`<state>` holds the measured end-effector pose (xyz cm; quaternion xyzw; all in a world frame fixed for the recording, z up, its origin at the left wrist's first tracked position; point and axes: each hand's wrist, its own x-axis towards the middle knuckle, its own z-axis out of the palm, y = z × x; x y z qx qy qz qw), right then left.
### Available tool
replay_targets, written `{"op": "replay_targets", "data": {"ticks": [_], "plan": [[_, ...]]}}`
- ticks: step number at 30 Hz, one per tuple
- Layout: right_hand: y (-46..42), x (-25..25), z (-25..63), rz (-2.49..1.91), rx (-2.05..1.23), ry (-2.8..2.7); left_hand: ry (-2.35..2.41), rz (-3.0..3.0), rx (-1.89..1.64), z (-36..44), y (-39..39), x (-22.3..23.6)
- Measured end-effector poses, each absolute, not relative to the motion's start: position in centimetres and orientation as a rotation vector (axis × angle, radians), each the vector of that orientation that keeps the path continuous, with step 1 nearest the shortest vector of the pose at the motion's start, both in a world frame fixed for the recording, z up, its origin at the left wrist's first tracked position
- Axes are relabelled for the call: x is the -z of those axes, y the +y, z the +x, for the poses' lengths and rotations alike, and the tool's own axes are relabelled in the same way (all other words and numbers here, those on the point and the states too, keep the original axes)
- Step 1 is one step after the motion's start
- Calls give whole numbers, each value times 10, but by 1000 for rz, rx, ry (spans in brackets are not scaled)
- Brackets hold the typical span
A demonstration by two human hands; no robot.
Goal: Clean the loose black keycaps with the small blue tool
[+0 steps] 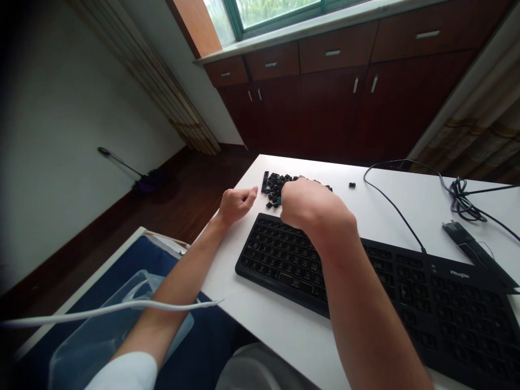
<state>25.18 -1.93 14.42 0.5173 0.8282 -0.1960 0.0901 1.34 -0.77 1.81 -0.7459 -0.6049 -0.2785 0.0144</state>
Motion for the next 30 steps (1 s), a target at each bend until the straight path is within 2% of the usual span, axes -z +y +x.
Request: {"op": "replay_targets", "data": {"ticks": [5, 8, 12, 17, 23, 27, 30], "plan": [[-17, -137, 234, 1292, 771, 2968, -1863, -2360, 799, 9, -6, -15], [-17, -137, 228, 1229, 679, 3189, -1860, -2363, 772, 5, -5, -14], [-19, -142, 236, 1361, 576, 2947, -1862, -2337, 814, 8, -6, -16], [-17, -137, 241, 1481, 595, 2611, -1849, -2323, 833, 13, -8, -18], [-10, -118, 219, 1154, 950, 3114, -1805, -2398, 792, 4, -6, -14], [-13, -124, 221, 1238, 759, 3214, -1795, -2355, 807, 4, -5, -14], [-16, -129, 227, 1349, 652, 3020, -1788, -2354, 824, 11, -8, -18]]}}
